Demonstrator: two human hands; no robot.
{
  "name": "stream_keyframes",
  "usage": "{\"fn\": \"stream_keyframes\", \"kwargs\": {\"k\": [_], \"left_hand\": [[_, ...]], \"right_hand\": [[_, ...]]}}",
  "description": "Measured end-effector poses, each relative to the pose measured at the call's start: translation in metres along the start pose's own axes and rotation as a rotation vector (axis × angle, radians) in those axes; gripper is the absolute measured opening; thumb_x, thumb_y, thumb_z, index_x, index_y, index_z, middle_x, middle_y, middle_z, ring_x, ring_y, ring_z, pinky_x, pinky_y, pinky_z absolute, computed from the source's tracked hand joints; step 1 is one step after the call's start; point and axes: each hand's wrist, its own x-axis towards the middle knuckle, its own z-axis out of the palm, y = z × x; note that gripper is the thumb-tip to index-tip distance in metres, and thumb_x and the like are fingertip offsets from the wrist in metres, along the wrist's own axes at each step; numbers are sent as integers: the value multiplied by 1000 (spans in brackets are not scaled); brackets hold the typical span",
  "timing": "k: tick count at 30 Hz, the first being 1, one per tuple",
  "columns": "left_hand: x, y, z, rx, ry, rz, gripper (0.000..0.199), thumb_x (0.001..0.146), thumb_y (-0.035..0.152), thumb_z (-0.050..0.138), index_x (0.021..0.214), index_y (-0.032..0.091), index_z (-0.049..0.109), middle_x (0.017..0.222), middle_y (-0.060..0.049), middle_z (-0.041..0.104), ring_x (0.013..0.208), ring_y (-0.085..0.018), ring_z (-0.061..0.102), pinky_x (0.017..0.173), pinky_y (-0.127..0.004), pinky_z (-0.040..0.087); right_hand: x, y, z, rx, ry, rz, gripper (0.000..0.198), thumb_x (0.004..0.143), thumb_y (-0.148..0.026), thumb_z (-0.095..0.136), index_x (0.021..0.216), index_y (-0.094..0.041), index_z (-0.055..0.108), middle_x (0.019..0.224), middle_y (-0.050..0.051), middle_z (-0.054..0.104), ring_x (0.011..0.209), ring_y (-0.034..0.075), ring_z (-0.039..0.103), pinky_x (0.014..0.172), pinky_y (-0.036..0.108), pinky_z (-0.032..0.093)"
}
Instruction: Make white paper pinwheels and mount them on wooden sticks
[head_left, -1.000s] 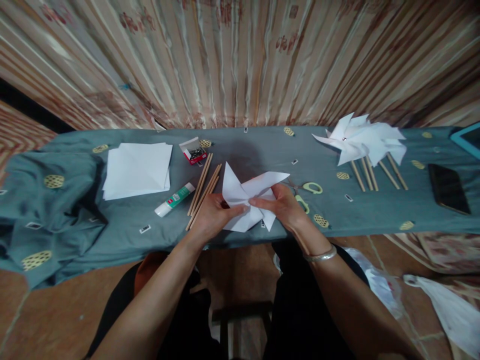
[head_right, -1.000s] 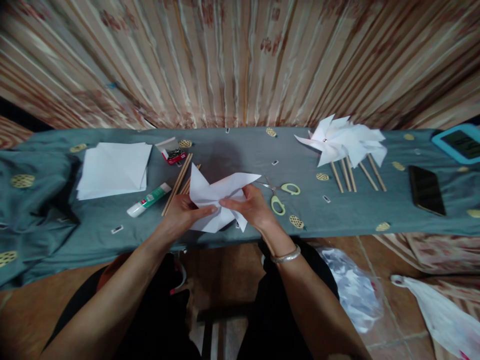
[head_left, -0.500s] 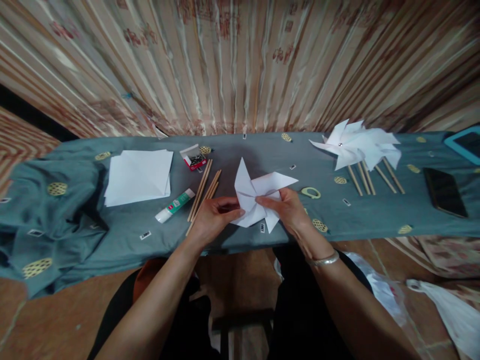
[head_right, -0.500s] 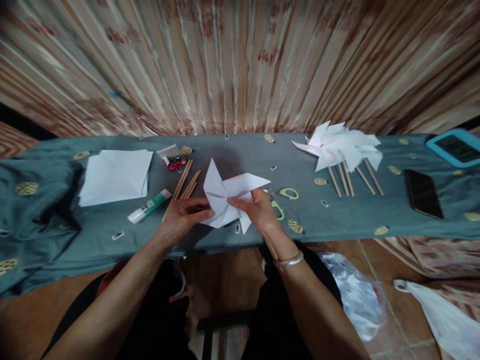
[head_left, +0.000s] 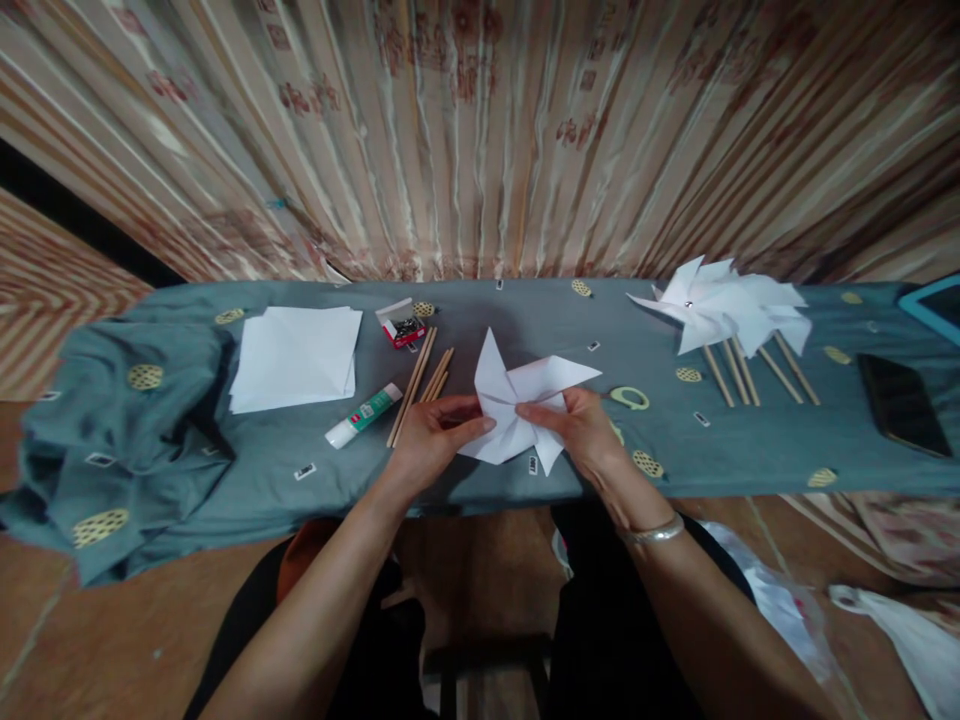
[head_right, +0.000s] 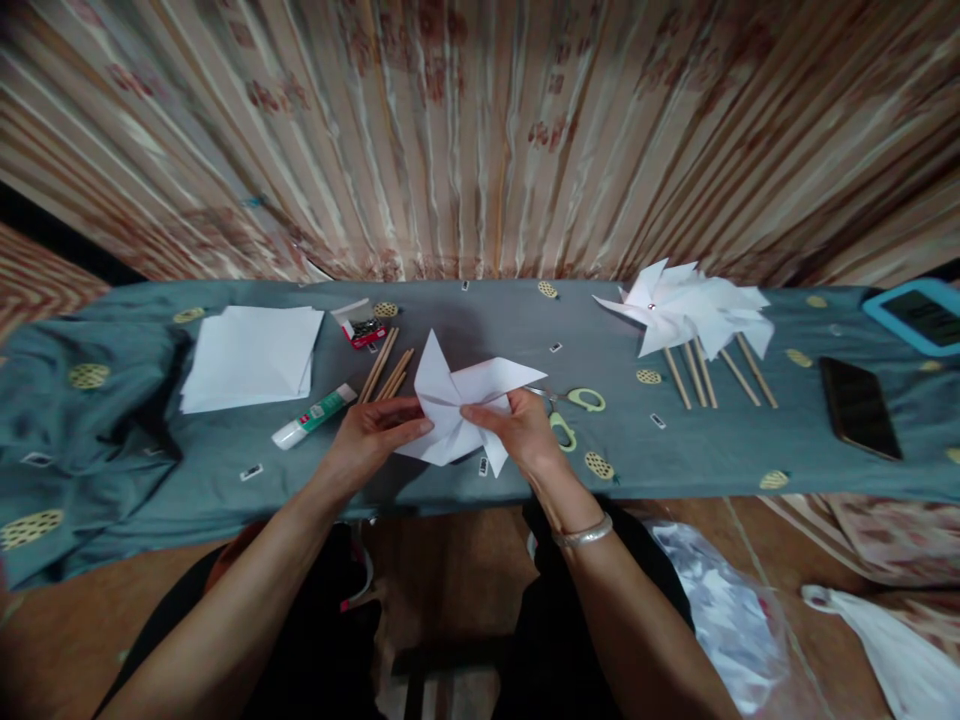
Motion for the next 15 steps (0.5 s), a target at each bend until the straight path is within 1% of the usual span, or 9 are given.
{"fn": "stream_keyframes", "kwargs": {"k": [3, 6, 9, 12, 15], "left_hand": [[-1, 3, 0, -16, -43, 2, 33, 62, 33, 82, 91, 18, 78, 94, -5, 79, 84, -23, 73, 82, -35, 57], [-2, 5, 1, -9, -63, -10, 34, 63, 32, 82, 92, 15, 77, 92, -7, 79, 82, -23, 73, 80, -35, 57], [0, 5, 0, -23, -80, -3, 38, 61, 33, 83, 93, 13, 77, 91, -8, 79, 80, -23, 73, 78, -35, 57], [2, 3, -2, -16, -69, -3, 37, 60, 32, 84, 91, 12, 77, 90, -8, 79, 79, -22, 72, 78, -34, 56], [2, 3, -8, 60, -52, -11, 36, 62, 30, 83, 92, 13, 77, 88, -7, 78, 79, -22, 72, 76, -33, 56]], "right_hand": [[1, -1, 6, 8, -10, 0, 33, 51, -30, 89, 79, -20, 75, 80, 2, 79, 66, 19, 72, 68, 34, 59], [3, -1, 9, 14, -14, -1, 32, 49, -29, 89, 76, -21, 75, 76, 0, 78, 61, 18, 70, 66, 33, 58], [4, 0, 11, 1, -18, -4, 30, 49, -29, 89, 75, -22, 75, 75, 0, 78, 62, 19, 70, 67, 34, 58], [4, 0, 13, -35, -30, 0, 29, 50, -31, 89, 74, -23, 75, 75, 0, 78, 64, 21, 71, 67, 37, 58], [5, 2, 15, -44, -35, -6, 29, 49, -32, 90, 72, -25, 75, 74, -1, 78, 63, 22, 71, 66, 37, 59]]}}
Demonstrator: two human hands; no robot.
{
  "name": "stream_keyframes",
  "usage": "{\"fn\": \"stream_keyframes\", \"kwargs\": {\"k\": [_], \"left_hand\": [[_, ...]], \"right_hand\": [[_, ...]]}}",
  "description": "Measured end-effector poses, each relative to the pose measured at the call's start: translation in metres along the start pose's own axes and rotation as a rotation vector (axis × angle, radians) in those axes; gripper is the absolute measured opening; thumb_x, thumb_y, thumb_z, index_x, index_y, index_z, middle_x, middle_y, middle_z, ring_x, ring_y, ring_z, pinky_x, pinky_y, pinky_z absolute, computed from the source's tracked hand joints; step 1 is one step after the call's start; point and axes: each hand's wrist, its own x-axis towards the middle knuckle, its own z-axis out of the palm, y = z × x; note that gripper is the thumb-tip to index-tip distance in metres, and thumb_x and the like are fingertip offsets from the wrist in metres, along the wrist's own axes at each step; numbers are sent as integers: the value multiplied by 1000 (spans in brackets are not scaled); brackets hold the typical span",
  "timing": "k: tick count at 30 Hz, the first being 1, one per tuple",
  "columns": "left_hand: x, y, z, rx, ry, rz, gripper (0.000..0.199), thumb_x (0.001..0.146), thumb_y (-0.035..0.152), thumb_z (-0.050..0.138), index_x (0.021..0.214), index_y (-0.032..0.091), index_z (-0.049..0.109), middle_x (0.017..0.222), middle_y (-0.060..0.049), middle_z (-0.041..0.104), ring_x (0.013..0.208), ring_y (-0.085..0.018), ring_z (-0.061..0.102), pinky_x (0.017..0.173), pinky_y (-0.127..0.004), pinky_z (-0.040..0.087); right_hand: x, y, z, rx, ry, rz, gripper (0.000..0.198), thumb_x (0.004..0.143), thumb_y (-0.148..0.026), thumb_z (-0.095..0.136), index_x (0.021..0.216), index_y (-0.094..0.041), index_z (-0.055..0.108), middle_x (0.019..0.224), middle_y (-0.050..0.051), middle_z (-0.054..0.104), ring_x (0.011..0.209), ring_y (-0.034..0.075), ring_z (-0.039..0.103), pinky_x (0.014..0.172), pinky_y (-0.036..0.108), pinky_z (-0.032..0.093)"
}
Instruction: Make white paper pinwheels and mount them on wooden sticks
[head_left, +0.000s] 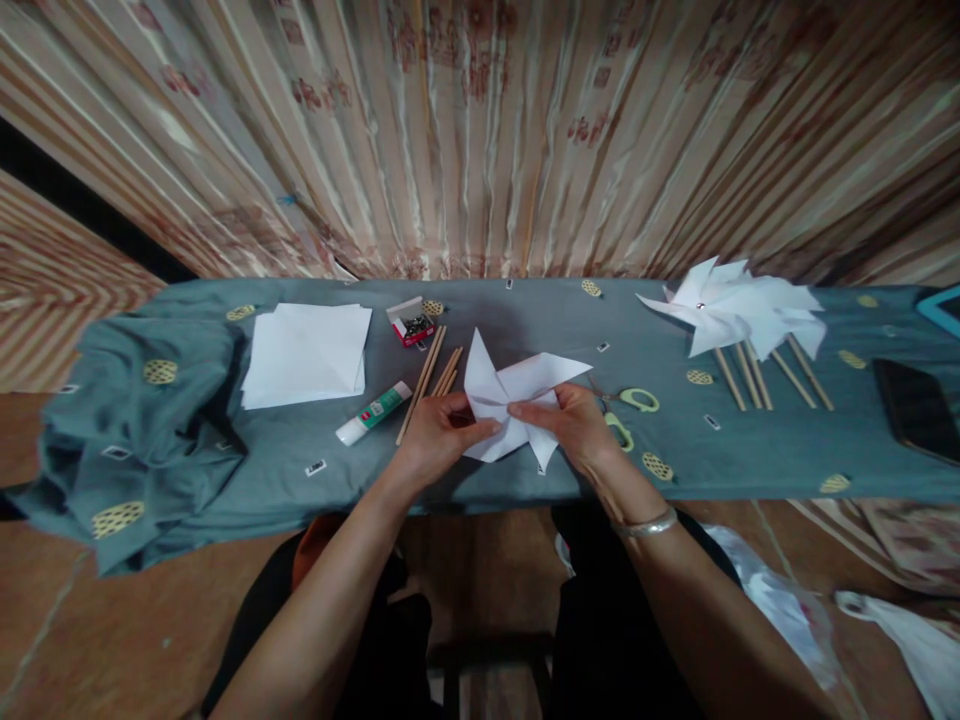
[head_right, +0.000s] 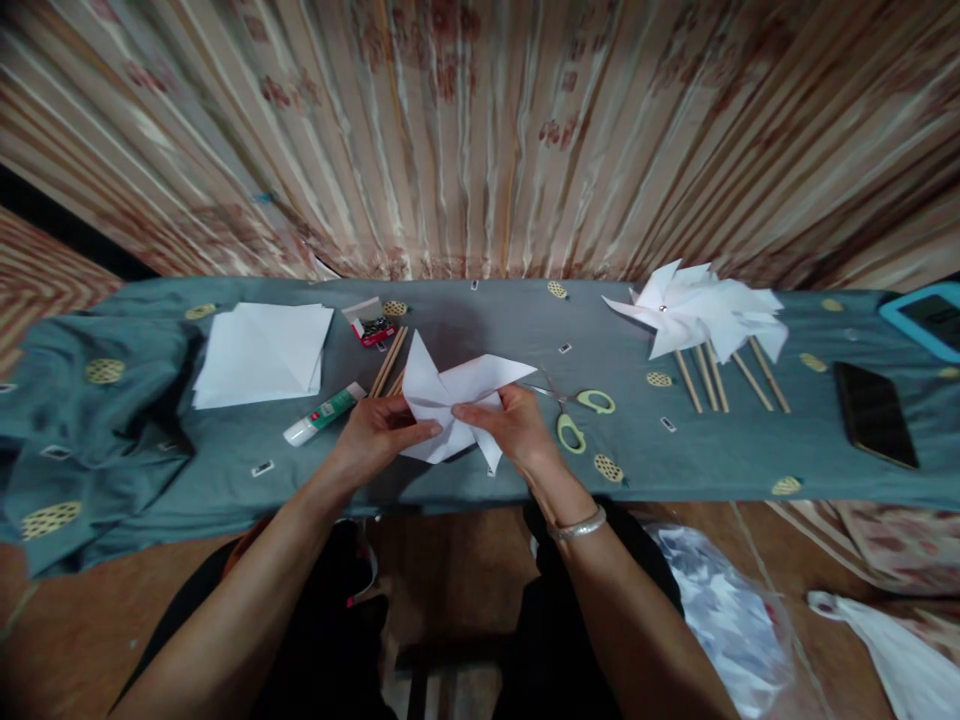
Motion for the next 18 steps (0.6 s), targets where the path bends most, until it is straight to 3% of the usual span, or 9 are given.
{"fn": "stream_keyframes", "kwargs": {"k": [4, 10, 12, 15, 18], "left_hand": [[-4, 6, -8, 84, 19, 49, 34, 63, 29, 81, 93, 14, 77, 89, -7, 78, 80, -21, 71, 78, -32, 55], [-11, 6, -15, 201, 273, 147, 37, 65, 37, 78, 94, 14, 76, 90, -8, 76, 82, -21, 68, 76, -30, 53], [-12, 3, -16, 207, 302, 153, 40, 69, 38, 76, 101, 14, 74, 96, -8, 75, 84, -20, 67, 77, -30, 52], [-13, 3, -17, 208, 248, 145, 48, 71, 37, 75, 113, 15, 71, 109, -10, 73, 90, -21, 67, 79, -30, 52], [-13, 8, -19, 176, 97, 90, 46, 68, 36, 78, 109, 15, 73, 106, -9, 75, 88, -22, 68, 77, -31, 53]], "right_hand": [[5, 0, 0, 3, 11, -8, 30, 47, -33, 90, 72, -25, 75, 75, -1, 78, 63, 20, 71, 67, 36, 59], [15, -4, 2, 22, 36, -16, 35, 44, -33, 90, 73, -22, 75, 77, 1, 79, 64, 19, 71, 67, 34, 59], [16, -4, 6, 35, 19, 6, 33, 44, -31, 90, 72, -22, 75, 75, 1, 78, 61, 17, 70, 67, 33, 59], [15, -4, 13, 43, -13, 40, 32, 45, -31, 90, 71, -23, 75, 74, 0, 78, 60, 17, 70, 66, 32, 59], [11, -5, 17, 31, -46, 49, 33, 45, -34, 91, 73, -23, 76, 76, 1, 79, 64, 20, 72, 66, 33, 59]]}}
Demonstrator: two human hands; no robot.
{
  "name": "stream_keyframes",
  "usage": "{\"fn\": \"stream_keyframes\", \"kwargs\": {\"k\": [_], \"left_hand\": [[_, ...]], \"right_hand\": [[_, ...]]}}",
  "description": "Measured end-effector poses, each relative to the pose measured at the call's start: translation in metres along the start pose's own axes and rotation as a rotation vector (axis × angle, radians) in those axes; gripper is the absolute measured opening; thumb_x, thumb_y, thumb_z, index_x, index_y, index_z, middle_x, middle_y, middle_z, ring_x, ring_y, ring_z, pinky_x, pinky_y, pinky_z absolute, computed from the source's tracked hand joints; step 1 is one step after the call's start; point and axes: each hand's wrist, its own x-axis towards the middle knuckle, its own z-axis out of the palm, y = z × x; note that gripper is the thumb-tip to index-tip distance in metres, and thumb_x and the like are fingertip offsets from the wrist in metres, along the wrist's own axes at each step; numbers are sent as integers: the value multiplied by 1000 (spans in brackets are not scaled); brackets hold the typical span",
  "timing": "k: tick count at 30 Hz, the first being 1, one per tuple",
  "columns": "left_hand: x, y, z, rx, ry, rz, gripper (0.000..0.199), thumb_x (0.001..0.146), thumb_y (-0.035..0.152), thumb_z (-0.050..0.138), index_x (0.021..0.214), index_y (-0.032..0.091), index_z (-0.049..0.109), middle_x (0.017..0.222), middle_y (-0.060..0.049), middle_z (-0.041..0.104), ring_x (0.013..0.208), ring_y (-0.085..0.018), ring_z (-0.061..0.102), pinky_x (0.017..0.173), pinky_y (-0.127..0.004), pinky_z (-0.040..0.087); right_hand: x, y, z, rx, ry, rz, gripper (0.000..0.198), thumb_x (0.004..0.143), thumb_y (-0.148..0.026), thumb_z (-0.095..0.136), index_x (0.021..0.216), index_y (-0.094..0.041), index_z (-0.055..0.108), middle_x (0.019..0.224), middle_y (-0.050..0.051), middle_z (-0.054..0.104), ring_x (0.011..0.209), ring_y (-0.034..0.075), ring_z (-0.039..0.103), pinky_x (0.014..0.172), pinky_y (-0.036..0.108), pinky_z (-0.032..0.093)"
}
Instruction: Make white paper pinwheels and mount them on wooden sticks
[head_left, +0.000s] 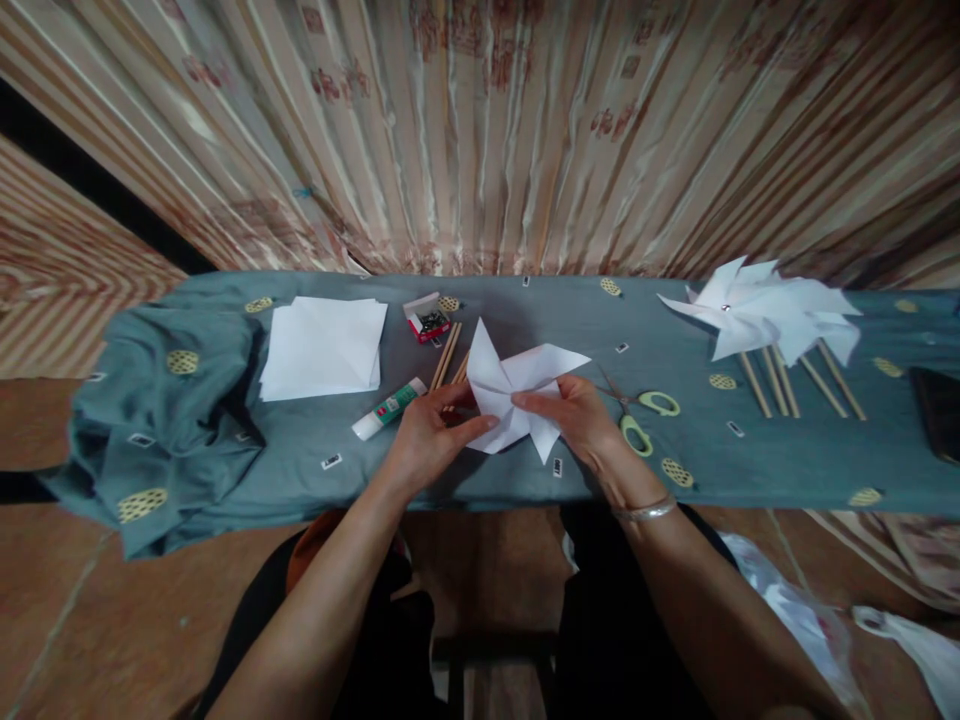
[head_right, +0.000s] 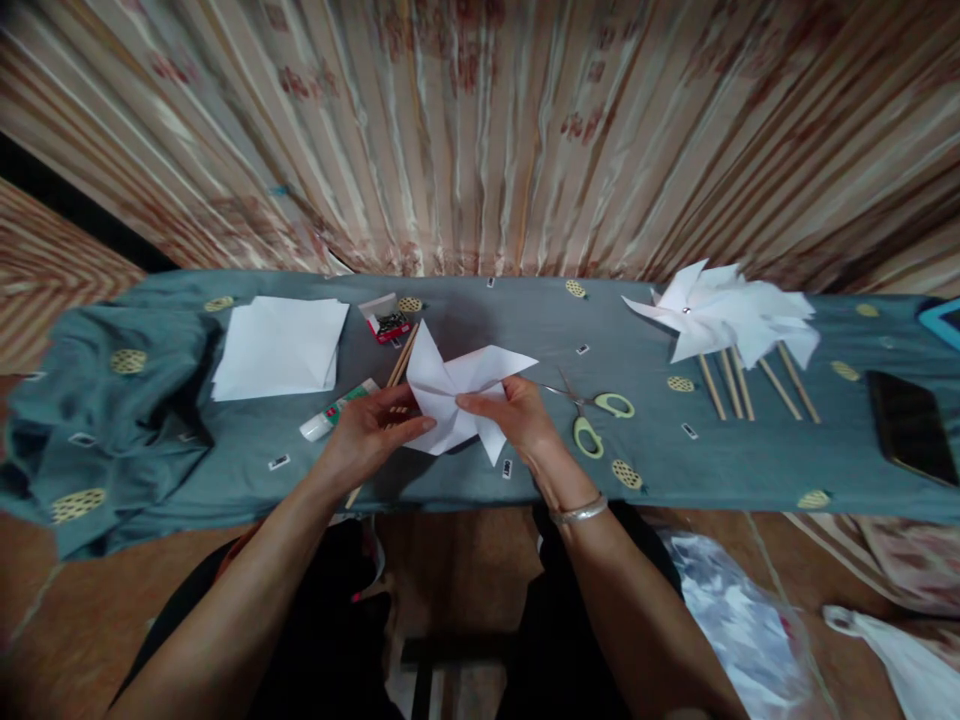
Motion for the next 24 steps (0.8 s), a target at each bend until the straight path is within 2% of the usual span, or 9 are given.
{"fn": "stream_keyframes", "kwargs": {"k": [2, 4, 7, 11, 13, 16, 21, 24], "left_hand": [[1, 2, -1, -15, -73, -36, 41, 65, 34, 79, 100, 14, 76, 97, -8, 77, 82, -22, 69, 75, -31, 53], [0, 1, -1, -9, -95, -53, 37, 63, 32, 81, 95, 14, 76, 91, -8, 77, 80, -23, 70, 75, -31, 54], [-2, -5, 0, 29, -60, -43, 35, 63, 33, 80, 92, 14, 77, 92, -9, 78, 85, -24, 70, 78, -32, 54], [-5, -11, 2, 143, 47, -15, 35, 66, 38, 77, 92, 14, 78, 92, -9, 77, 80, -24, 69, 71, -31, 52], [-5, -10, 3, 170, 69, 21, 33, 68, 40, 75, 91, 16, 78, 93, -9, 77, 83, -24, 69, 75, -32, 52], [-4, -6, 5, 161, 68, 38, 32, 69, 40, 75, 90, 16, 78, 95, -9, 77, 88, -25, 70, 80, -33, 52], [-1, -6, 7, 134, 45, 0, 30, 66, 34, 77, 89, 14, 78, 89, -8, 77, 80, -23, 70, 74, -31, 53], [0, -7, 9, 71, 9, -4, 34, 66, 32, 78, 95, 14, 77, 90, -7, 78, 81, -22, 70, 75, -30, 54]], "right_hand": [[-2, 0, 0, -7, -20, 2, 34, 46, -35, 91, 74, -23, 76, 79, 2, 79, 68, 22, 73, 67, 34, 60], [-3, 0, -1, -8, -25, 1, 34, 47, -35, 91, 76, -23, 76, 80, 2, 79, 70, 22, 73, 69, 35, 60], [-4, 0, -4, 7, -8, -5, 32, 48, -35, 90, 73, -23, 75, 78, 1, 79, 67, 21, 73, 70, 36, 60], [-6, 1, -6, 58, 47, -23, 31, 49, -33, 89, 73, -23, 74, 79, 1, 79, 65, 20, 72, 69, 34, 59], [-6, 2, -7, 75, 63, -26, 32, 49, -32, 89, 76, -23, 75, 82, 1, 79, 67, 20, 72, 70, 35, 59], [-6, 5, -7, 81, 81, -27, 31, 49, -31, 90, 76, -23, 75, 82, 1, 79, 67, 20, 72, 72, 36, 59], [-7, 7, -8, 88, 94, -32, 30, 50, -30, 90, 75, -24, 75, 79, 0, 79, 66, 19, 71, 74, 36, 58], [-8, 7, -8, 84, 82, -40, 30, 50, -29, 90, 75, -22, 75, 77, 1, 79, 65, 19, 70, 73, 36, 58]]}}
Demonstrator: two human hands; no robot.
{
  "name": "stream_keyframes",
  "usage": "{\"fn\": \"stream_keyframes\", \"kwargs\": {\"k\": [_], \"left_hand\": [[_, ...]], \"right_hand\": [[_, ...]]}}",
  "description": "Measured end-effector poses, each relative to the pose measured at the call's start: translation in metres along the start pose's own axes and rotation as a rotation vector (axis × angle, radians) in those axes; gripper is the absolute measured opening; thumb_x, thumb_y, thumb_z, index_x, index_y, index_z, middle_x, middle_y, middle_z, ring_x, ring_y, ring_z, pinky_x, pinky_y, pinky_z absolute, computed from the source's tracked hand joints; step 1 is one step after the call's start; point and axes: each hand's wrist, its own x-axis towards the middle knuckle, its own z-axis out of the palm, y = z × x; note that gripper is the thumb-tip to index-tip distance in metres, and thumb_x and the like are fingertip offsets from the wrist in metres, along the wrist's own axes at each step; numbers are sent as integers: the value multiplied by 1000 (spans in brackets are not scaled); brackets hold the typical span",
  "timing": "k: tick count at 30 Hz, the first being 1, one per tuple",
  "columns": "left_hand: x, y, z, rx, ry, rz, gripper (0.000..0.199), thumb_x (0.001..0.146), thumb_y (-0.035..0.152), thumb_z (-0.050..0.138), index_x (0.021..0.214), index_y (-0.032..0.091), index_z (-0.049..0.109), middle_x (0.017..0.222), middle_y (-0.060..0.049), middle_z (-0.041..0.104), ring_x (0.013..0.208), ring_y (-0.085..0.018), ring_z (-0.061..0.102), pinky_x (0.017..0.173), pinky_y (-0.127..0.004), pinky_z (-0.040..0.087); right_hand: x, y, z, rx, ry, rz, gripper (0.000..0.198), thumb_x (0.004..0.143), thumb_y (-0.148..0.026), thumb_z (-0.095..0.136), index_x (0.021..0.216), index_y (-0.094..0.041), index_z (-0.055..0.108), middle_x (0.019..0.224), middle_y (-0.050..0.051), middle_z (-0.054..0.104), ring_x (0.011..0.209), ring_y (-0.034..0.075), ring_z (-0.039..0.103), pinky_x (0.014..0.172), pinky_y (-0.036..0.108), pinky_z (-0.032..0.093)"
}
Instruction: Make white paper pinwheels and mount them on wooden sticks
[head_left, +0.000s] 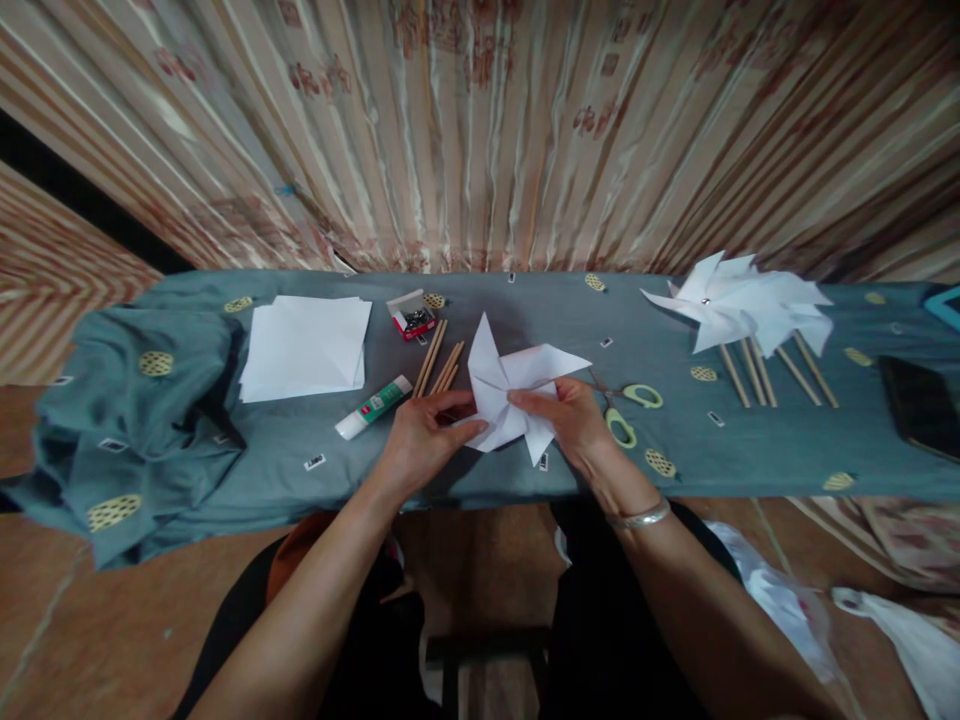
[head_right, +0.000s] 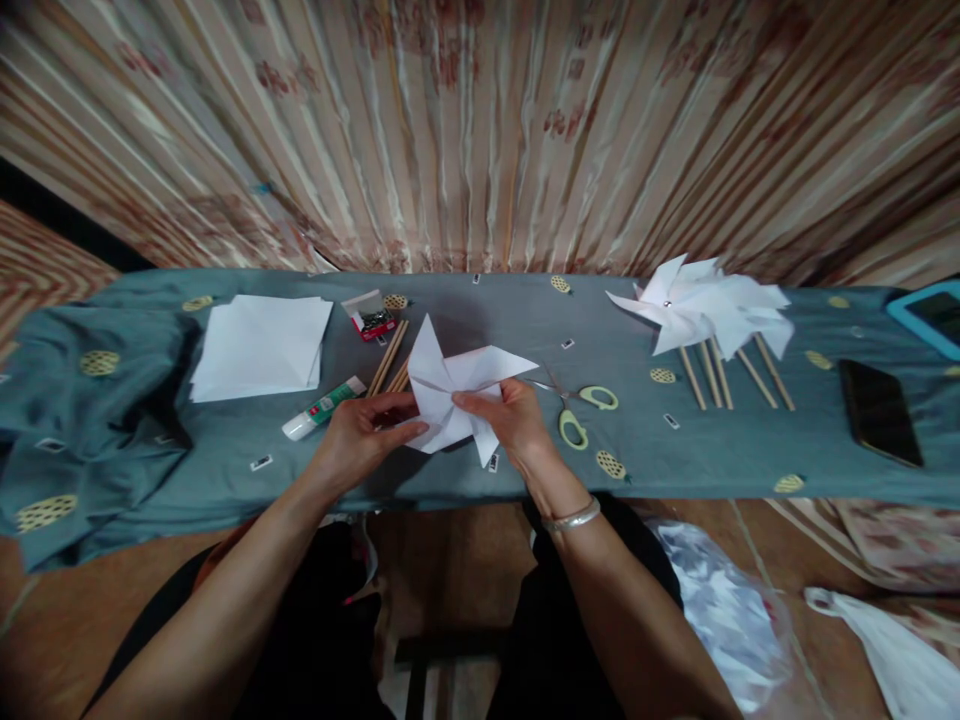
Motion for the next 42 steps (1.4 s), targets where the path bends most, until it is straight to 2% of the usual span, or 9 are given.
{"fn": "stream_keyframes", "kwargs": {"k": [3, 5, 10, 15, 19, 23, 34, 42], "left_hand": [[0, 1, 1, -50, -74, -30, 43, 65, 35, 81, 102, 13, 76, 90, -7, 78, 81, -22, 71, 75, -30, 55], [0, 4, 2, -59, -100, -39, 43, 65, 37, 82, 99, 12, 76, 88, -8, 78, 78, -23, 71, 73, -30, 55], [1, 9, 8, -174, -57, -37, 41, 60, 34, 85, 94, 12, 75, 89, -8, 78, 76, -22, 71, 72, -31, 56], [4, 8, 17, -296, -26, -89, 37, 54, 35, 86, 81, 12, 74, 76, -6, 76, 64, -19, 68, 63, -28, 54], [5, 7, 21, -214, 30, -58, 24, 55, 29, 83, 71, 14, 74, 67, -3, 74, 58, -17, 65, 54, -24, 50], [6, 7, 23, -180, 23, -41, 18, 59, 28, 78, 70, 15, 74, 68, -3, 74, 58, -18, 65, 54, -25, 51], [9, 10, 36, -71, 94, 43, 16, 63, 27, 71, 73, 14, 73, 69, -4, 73, 62, -20, 66, 56, -27, 51], [8, 18, 44, -82, 52, -14, 21, 62, 29, 73, 74, 12, 72, 71, -5, 74, 66, -22, 68, 59, -27, 54]], "right_hand": [[-2, 0, 0, -12, -14, -1, 32, 50, -29, 90, 76, -21, 75, 78, 1, 79, 65, 19, 70, 71, 35, 58], [-4, 0, 0, -31, -18, -6, 32, 49, -29, 90, 75, -21, 75, 77, 0, 78, 63, 19, 70, 68, 33, 58], [-8, 1, -3, -96, -37, -15, 32, 48, -32, 91, 74, -21, 76, 73, 0, 77, 60, 18, 69, 63, 33, 58], [-9, 5, -7, -184, -58, -68, 31, 50, -37, 89, 73, -22, 76, 72, 1, 76, 58, 18, 68, 60, 33, 56], [-7, 9, -11, -261, -59, -122, 32, 52, -38, 88, 75, -20, 75, 73, 3, 76, 61, 19, 68, 60, 33, 56], [-7, 9, -13, -307, -44, -139, 32, 53, -39, 87, 76, -19, 76, 75, 3, 77, 63, 20, 69, 62, 34, 57], [-7, 7, -18, -336, -2, -160, 34, 53, -40, 86, 77, -19, 76, 76, 4, 77, 63, 20, 68, 63, 35, 57], [-8, 5, -25, -307, 5, -145, 31, 54, -38, 86, 76, -19, 75, 76, 4, 77, 66, 21, 68, 65, 35, 55]]}}
